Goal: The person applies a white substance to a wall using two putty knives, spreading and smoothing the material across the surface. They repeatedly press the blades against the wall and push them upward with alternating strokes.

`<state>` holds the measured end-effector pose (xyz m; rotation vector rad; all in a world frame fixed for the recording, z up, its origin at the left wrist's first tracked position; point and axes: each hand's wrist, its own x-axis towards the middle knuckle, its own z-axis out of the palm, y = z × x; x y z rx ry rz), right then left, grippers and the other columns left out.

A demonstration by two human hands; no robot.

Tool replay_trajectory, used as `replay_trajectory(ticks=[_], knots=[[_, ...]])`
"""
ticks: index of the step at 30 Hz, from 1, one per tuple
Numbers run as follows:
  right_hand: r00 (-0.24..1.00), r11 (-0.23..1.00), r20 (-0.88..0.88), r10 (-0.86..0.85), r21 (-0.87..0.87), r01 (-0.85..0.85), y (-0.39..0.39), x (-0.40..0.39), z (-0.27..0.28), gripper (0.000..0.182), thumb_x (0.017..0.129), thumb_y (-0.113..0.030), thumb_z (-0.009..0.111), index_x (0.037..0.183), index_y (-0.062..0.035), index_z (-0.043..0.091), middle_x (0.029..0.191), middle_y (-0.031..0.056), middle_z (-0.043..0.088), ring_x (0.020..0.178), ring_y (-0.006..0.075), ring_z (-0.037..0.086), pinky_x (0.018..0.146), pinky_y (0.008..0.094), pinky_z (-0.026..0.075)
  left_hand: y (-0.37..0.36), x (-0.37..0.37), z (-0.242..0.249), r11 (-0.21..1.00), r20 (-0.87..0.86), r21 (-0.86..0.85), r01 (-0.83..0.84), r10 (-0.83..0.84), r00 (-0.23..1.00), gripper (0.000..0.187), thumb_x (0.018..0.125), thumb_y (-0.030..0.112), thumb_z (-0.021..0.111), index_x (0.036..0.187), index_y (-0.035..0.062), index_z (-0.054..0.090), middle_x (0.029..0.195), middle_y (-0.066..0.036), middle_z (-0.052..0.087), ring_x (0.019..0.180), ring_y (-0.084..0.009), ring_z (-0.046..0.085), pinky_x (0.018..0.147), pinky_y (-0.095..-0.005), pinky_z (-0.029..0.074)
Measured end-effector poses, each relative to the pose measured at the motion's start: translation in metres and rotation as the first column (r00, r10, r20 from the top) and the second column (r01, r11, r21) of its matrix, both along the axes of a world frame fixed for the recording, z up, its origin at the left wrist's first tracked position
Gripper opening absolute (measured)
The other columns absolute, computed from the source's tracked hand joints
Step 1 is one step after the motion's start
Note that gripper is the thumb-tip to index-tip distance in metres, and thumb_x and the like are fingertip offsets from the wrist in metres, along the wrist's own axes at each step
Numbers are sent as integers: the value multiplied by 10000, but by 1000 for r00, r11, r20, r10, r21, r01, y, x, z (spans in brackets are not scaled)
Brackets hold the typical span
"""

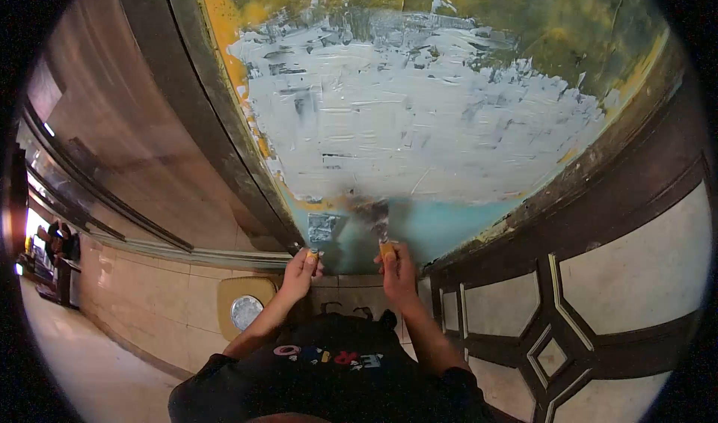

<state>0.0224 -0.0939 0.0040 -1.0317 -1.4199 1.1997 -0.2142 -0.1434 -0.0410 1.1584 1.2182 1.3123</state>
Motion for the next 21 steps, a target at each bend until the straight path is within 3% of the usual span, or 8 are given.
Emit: replay_trajectory(ticks=[3,6,8,10,12,15,20,21], knots=[[997,994,-79,-11,108,19,16,-10,31,334,985,-332,418,1120,-35,488,787,25,582,610,66,469,583,223,412,2,-5,10,999,-18,32,6,-6,1000,299,997,261,423,1066,-1,549,804,-43,580,663,-100,552,632,-246,461],[999,977,-50,-8,212,18,33,-27,58,355,988,-348,413,1103,-22,492,772,37,592,596,86,492,569,238,419,-1,-8,14,999,-58,50,14,-11,998,301,997,262,422,1081,0,544,808,-47,583,666,-101,554,646,-249,470],[996,956,71,-49,293,26,41,-38,61,378,988,-363,408,1098,-11,494,754,56,597,613,112,526,574,255,432,-2,-11,15,999,-71,47,27,-23,997,304,998,266,420,1086,2,541,810,-50,584,667,-102,555,654,-251,476],[993,978,98,-69,201,48,46,-40,14,390,986,-361,404,1098,0,499,741,82,592,641,153,562,599,291,453,-3,-15,15,998,-42,49,38,-36,998,316,1000,278,410,1091,2,536,825,-54,588,684,-105,562,672,-259,485],[963,991,268,-30,132,-6,31,-37,-41,388,984,-358,399,1088,-2,511,733,91,587,648,192,574,621,327,463,-7,-20,16,999,-43,38,32,-30,999,321,1001,284,407,1091,4,535,829,-54,587,690,-104,560,671,-259,483],[946,999,325,-15,39,3,-19,-42,-52,381,985,-357,382,1072,-13,523,734,89,591,667,223,590,634,350,467,-16,-29,11,998,-23,54,-13,15,1000,325,1002,294,405,1092,10,535,833,-50,584,697,-101,553,667,-257,477],[967,960,236,-97,277,29,-2,-55,14,394,981,-377,364,1058,-26,528,700,86,593,651,259,603,609,370,470,-29,-41,5,995,65,37,-95,92,994,320,1003,301,399,1095,24,530,820,-38,574,684,-91,532,646,-247,461],[975,944,185,-121,325,56,10,-59,37,388,982,-367,374,1040,-20,536,685,71,584,623,205,576,592,343,454,-29,-42,6,994,68,61,-90,86,994,318,1003,304,403,1100,26,524,817,-37,573,685,-87,528,644,-244,457]])
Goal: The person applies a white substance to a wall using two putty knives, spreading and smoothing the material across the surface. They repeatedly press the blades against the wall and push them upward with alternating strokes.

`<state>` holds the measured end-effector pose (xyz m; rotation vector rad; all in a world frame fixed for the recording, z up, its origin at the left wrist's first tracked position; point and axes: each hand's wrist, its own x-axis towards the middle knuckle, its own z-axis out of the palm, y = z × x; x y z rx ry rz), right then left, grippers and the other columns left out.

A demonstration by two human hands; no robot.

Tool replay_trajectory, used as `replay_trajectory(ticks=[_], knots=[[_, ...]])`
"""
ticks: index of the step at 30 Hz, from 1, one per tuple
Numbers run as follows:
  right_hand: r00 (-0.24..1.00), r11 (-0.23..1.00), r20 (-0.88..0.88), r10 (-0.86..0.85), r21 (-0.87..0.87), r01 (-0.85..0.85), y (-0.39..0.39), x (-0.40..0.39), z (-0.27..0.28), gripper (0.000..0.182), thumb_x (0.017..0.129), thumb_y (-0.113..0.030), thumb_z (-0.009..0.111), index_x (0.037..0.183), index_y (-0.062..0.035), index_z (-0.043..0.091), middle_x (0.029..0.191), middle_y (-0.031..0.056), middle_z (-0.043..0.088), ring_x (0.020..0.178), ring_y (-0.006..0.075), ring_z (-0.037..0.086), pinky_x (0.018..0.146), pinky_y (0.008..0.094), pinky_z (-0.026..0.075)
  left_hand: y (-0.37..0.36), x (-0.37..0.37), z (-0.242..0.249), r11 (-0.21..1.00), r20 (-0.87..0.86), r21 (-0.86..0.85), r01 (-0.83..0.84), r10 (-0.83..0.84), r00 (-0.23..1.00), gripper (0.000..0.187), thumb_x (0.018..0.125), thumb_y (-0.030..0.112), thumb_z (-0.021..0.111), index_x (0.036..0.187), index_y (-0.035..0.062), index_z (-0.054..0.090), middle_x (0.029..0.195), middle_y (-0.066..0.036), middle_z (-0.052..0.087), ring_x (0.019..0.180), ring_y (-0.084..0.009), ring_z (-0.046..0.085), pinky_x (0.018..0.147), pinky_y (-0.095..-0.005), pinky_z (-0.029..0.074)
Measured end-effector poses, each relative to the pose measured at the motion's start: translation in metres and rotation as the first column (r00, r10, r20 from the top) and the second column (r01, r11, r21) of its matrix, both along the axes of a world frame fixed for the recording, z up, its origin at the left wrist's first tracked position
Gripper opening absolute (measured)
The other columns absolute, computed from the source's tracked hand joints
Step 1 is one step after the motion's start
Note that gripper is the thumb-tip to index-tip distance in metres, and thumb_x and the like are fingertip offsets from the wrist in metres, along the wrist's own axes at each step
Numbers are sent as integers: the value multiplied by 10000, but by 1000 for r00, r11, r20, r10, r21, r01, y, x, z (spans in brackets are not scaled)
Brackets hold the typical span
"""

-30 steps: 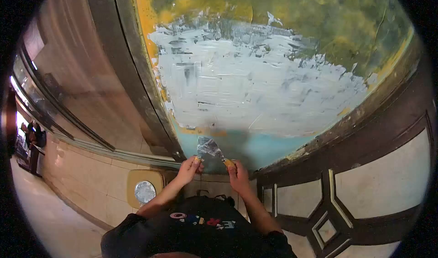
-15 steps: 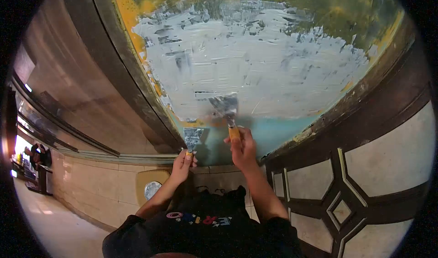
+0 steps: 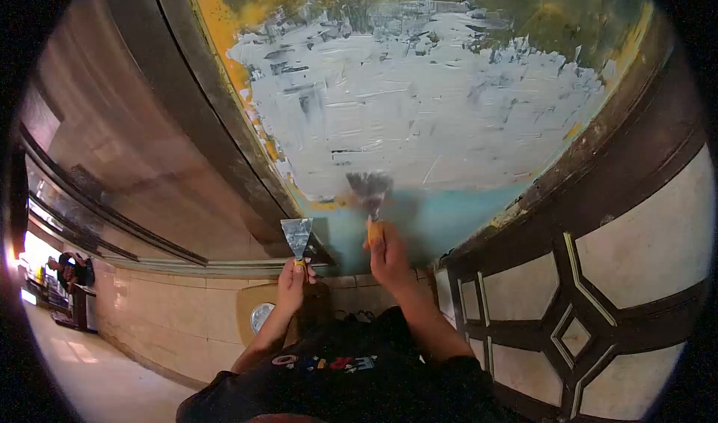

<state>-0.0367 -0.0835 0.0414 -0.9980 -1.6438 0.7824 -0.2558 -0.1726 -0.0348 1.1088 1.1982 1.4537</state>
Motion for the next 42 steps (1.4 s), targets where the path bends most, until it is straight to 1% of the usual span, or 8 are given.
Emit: replay_trajectory(ticks=[5,7,9,19,24,28,32,42], knots=[[999,994,13,-38,108,36,35,-23,18,369,977,-355,392,1002,-19,541,662,90,565,580,196,554,560,340,432,4,1,5,1000,-23,22,7,-7,1000,324,1003,310,401,1101,25,520,817,-40,573,693,-86,531,650,-240,458],[974,999,222,-38,-20,43,41,-31,-44,388,965,-398,393,999,-29,509,687,187,557,648,416,560,567,438,431,3,1,9,999,-21,40,22,-21,1000,328,1003,313,400,1103,25,519,818,-42,573,698,-88,535,655,-240,460],[981,987,195,2,-161,30,6,-36,-81,383,959,-390,405,967,-25,520,713,209,559,675,449,548,574,454,424,3,0,12,998,-6,65,18,-17,1000,334,1002,322,398,1109,29,516,820,-42,575,691,-91,541,651,-239,464],[999,1000,35,21,13,-22,41,-38,68,371,970,-375,374,917,-46,538,656,142,549,591,363,544,555,429,425,4,-10,11,998,-26,35,-52,53,998,317,1005,316,387,1077,35,514,803,-35,565,662,-87,529,634,-239,459],[963,998,266,31,-62,-15,15,-25,-83,389,973,-392,353,921,-46,524,663,148,559,622,387,557,580,430,444,22,-7,32,992,-40,121,29,-24,999,315,1006,304,384,1086,27,509,805,-50,570,668,-92,528,644,-244,459],[961,957,233,147,-280,-79,-31,-12,-44,355,982,-337,371,938,-34,550,655,98,554,591,235,560,582,362,437,35,-8,39,985,10,175,-13,11,1000,348,1001,344,388,1093,28,501,800,-53,558,659,-93,513,631,-244,451],[1000,996,25,1,91,-3,15,-18,67,383,978,-366,359,952,-34,547,659,117,562,588,298,557,562,384,438,36,-5,47,987,54,155,-31,22,998,396,991,394,393,1084,21,489,790,-54,546,650,-97,501,615,-248,444],[999,939,8,32,-343,-27,-33,-1,-74,422,983,-400,360,942,-26,550,670,97,554,603,221,543,577,362,432,24,-8,32,993,51,110,-51,45,998,354,991,365,403,1073,33,494,795,-43,545,673,-93,514,611,-236,441]])
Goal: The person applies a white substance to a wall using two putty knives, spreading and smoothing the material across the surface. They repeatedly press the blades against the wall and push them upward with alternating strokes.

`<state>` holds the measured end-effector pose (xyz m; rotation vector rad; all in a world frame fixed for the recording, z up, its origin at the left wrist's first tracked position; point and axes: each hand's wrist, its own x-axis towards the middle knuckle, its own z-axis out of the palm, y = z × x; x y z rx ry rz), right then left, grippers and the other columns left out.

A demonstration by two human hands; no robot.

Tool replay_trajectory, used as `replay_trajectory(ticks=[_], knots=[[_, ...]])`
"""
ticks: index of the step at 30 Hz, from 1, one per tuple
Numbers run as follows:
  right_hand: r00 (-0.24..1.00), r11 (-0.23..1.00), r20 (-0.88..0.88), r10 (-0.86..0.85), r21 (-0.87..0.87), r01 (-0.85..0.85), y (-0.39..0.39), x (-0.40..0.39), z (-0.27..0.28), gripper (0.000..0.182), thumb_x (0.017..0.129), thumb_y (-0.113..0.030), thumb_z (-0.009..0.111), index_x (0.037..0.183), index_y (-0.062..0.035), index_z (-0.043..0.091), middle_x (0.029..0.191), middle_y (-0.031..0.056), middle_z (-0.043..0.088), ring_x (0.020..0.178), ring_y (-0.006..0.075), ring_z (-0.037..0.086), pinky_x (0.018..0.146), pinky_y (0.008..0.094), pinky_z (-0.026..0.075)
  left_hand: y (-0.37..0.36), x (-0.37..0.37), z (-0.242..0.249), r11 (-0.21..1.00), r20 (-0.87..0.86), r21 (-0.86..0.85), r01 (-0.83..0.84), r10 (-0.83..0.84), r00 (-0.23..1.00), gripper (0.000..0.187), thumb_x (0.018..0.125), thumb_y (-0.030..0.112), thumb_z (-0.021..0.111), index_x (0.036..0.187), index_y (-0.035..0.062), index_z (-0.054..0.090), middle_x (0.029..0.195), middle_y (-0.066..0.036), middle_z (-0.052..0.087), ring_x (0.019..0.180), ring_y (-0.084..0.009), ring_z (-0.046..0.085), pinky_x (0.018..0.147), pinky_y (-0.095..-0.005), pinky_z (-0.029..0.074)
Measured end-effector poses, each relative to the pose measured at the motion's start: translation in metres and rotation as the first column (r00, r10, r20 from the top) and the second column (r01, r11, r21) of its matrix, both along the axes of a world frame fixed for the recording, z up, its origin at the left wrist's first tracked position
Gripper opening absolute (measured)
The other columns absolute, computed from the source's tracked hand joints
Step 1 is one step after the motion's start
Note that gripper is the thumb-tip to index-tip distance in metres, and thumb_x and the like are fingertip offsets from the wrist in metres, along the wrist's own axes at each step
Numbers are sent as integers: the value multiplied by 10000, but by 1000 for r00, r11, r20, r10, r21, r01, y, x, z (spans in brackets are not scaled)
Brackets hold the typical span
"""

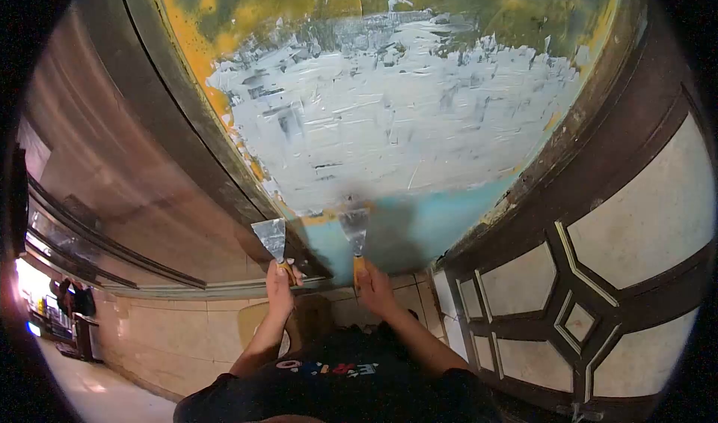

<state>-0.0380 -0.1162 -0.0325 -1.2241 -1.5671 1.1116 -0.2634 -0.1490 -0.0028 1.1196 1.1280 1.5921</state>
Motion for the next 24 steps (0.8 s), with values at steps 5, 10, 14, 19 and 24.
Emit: replay_trajectory(ticks=[5,10,14,19,24], knots=[[999,932,10,40,360,-41,47,-7,136,423,972,-444,361,908,-62,530,660,102,543,593,297,552,556,389,424,0,5,1,999,-7,-27,35,-35,999,353,995,370,388,1080,39,478,794,-46,541,667,-96,506,616,-244,440],[993,988,109,-46,149,30,54,-18,98,414,975,-429,369,920,-51,530,695,130,555,653,332,573,589,409,431,13,17,13,995,61,90,52,-57,997,387,992,409,373,1086,42,450,799,-67,533,656,-127,506,614,-260,443],[999,991,50,12,131,-19,-4,-11,11,399,980,-376,375,975,-18,551,725,163,549,669,304,560,622,404,435,16,13,6,991,68,125,38,-47,997,388,991,418,370,1078,49,449,788,-68,526,649,-128,504,602,-261,437],[991,970,-73,116,223,-97,11,-11,128,430,982,-409,378,996,-25,572,650,10,518,590,79,489,533,244,388,13,18,4,999,91,54,-5,1,996,421,978,449,381,1064,44,455,779,-63,516,637,-120,492,590,-260,436],[985,978,-154,75,203,-42,61,-24,145,371,990,-358,378,950,-32,551,624,12,484,569,74,475,519,254,387,16,23,12,991,67,106,81,-88,994,405,975,440,398,1055,47,460,781,-56,516,637,-115,493,578,-253,434]])
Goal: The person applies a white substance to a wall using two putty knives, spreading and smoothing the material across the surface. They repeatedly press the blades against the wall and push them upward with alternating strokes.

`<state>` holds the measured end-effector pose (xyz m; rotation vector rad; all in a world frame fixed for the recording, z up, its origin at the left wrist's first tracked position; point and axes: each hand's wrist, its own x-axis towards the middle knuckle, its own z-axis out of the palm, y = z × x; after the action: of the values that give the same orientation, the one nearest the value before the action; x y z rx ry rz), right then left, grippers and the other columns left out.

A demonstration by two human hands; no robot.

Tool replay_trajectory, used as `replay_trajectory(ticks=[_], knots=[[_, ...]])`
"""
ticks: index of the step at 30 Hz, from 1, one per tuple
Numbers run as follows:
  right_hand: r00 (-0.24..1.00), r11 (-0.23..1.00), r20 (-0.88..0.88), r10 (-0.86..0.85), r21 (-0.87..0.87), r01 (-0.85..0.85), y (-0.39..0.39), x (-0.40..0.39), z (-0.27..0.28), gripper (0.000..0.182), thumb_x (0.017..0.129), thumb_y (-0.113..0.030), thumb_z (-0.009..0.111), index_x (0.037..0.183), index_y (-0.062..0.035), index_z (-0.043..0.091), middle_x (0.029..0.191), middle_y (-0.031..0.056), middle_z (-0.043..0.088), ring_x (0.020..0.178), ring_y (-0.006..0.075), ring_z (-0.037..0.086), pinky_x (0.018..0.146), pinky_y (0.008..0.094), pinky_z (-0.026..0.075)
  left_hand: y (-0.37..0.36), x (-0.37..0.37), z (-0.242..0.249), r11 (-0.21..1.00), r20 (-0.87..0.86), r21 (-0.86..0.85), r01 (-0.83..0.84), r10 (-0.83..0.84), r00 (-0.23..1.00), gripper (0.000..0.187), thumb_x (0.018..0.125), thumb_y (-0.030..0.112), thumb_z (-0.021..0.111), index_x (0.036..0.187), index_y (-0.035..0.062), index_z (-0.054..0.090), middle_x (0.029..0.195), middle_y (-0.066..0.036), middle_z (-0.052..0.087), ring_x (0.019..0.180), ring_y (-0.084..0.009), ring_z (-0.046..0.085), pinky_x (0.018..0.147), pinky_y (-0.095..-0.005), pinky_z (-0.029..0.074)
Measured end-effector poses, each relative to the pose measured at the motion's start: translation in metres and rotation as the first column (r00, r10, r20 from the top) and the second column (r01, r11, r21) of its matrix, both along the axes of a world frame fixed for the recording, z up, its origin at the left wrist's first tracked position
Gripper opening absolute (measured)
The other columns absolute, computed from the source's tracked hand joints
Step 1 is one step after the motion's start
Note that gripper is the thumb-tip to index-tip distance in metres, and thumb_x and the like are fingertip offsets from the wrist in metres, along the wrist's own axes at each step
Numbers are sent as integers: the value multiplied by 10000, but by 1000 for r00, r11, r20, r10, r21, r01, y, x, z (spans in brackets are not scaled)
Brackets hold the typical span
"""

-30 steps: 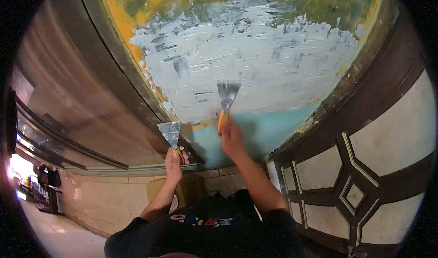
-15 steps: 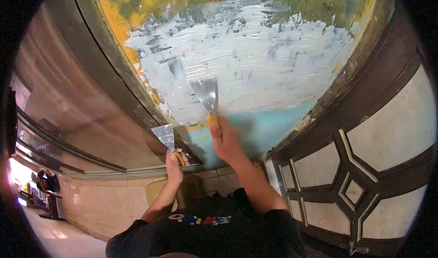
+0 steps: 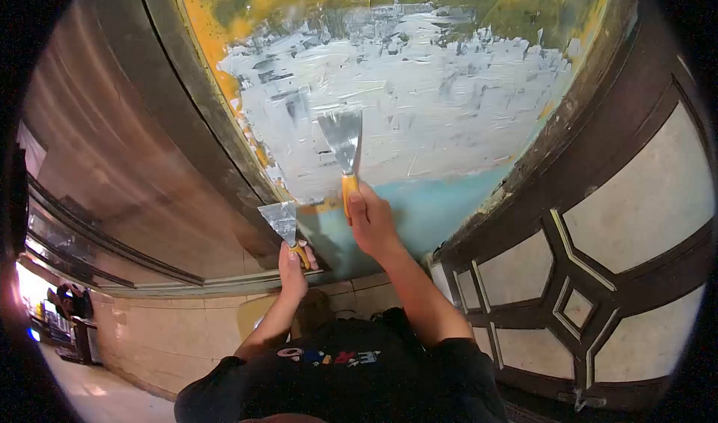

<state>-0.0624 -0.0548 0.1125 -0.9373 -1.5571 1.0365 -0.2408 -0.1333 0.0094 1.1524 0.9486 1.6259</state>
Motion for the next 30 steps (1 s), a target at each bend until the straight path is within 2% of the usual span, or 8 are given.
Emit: replay_trajectory(ticks=[5,8,12,15,16,18,23,30], knots=[[981,987,159,-109,-98,126,-53,0,-96,361,987,-326,381,945,-23,572,625,23,508,552,104,492,518,277,399,-4,-11,-5,1000,42,-13,-23,24,999,407,970,440,408,1060,47,458,784,-56,519,641,-111,496,584,-248,439],[990,997,121,-67,-41,72,-68,7,-79,363,981,-318,396,925,-15,588,594,27,495,513,122,488,495,294,394,-6,-17,-11,997,40,-34,-63,64,997,401,972,436,404,1063,49,457,783,-56,524,640,-108,495,598,-245,442],[971,951,156,-182,280,134,-27,4,22,342,969,-302,423,897,-12,589,596,60,498,503,114,489,478,293,381,-5,-10,1,998,14,-40,-47,48,999,450,961,481,415,1056,44,456,792,-58,520,647,-112,491,593,-251,436],[988,962,85,-125,253,100,-5,-4,48,339,964,-303,426,900,-8,579,658,81,540,564,136,527,505,313,396,1,-5,15,999,1,30,17,-17,1000,467,953,498,420,1054,44,457,798,-59,518,652,-113,491,594,-249,435],[989,960,83,-126,260,101,-5,-5,40,339,964,-303,426,900,-8,579,658,81,540,564,136,527,505,313,396,2,-5,13,999,-2,41,17,-17,1000,453,961,482,412,1057,41,457,794,-58,514,651,-111,490,597,-250,436],[958,963,198,-207,212,165,-10,-8,-1,381,977,-364,399,828,-28,499,600,129,466,530,289,451,531,406,388,2,-6,15,999,-2,46,6,-6,1000,449,963,477,410,1058,40,457,793,-57,513,653,-111,490,596,-249,436],[969,992,213,-129,42,123,-61,2,-60,371,976,-358,389,860,-28,513,595,149,477,540,342,469,534,424,392,-1,-15,7,998,-48,45,-33,35,998,435,965,462,413,1063,41,461,787,-54,513,659,-106,493,585,-246,437],[977,952,143,-161,285,115,-24,-2,55,369,973,-352,388,858,-24,511,578,147,472,507,364,471,508,425,386,1,-7,16,998,-7,59,-12,13,1000,437,966,462,410,1068,40,454,780,-58,517,643,-108,485,597,-248,425]])
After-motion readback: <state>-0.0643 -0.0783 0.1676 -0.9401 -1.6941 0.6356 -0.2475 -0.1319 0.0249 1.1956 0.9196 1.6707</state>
